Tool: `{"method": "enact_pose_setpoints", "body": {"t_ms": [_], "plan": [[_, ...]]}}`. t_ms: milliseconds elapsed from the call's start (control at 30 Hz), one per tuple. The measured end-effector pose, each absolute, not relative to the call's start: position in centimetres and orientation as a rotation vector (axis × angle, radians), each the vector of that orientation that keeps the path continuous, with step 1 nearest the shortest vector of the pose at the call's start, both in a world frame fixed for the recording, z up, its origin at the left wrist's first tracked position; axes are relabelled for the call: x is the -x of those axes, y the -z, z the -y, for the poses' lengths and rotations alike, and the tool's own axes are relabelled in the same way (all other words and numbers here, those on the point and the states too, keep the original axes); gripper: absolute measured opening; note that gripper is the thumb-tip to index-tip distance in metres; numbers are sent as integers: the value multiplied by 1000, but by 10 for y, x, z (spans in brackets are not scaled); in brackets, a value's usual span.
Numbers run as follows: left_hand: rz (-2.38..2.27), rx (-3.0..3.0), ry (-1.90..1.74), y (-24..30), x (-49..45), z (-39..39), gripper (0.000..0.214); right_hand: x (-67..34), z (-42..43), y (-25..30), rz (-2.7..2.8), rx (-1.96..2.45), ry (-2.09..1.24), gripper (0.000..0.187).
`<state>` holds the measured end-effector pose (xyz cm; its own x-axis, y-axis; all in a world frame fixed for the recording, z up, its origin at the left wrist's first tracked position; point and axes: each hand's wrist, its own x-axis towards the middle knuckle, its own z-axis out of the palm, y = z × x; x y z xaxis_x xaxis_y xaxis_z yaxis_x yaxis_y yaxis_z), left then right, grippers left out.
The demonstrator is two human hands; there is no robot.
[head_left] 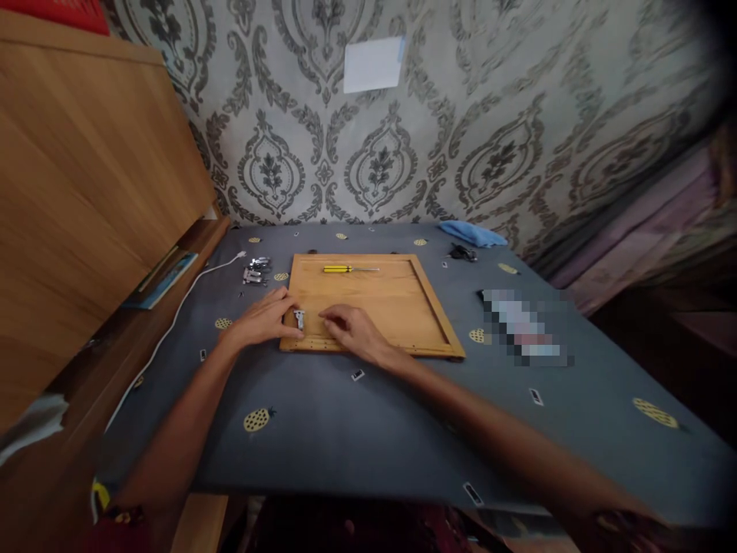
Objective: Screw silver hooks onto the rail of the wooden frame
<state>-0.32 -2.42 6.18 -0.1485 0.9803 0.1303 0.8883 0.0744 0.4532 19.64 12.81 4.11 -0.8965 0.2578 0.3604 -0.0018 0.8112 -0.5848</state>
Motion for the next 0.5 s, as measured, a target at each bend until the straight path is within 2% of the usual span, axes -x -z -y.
{"method": "enact_pose_setpoints", "body": {"t_ms": [267,500], "plan": [[-2163,-1875,-594,-61,0,23,26,-201,-113,-31,2646,-10,-543,20],[-2132,-1844,-584,-67,-4,23,28,-209,-111,-28,2690,-281,-266,27]]}}
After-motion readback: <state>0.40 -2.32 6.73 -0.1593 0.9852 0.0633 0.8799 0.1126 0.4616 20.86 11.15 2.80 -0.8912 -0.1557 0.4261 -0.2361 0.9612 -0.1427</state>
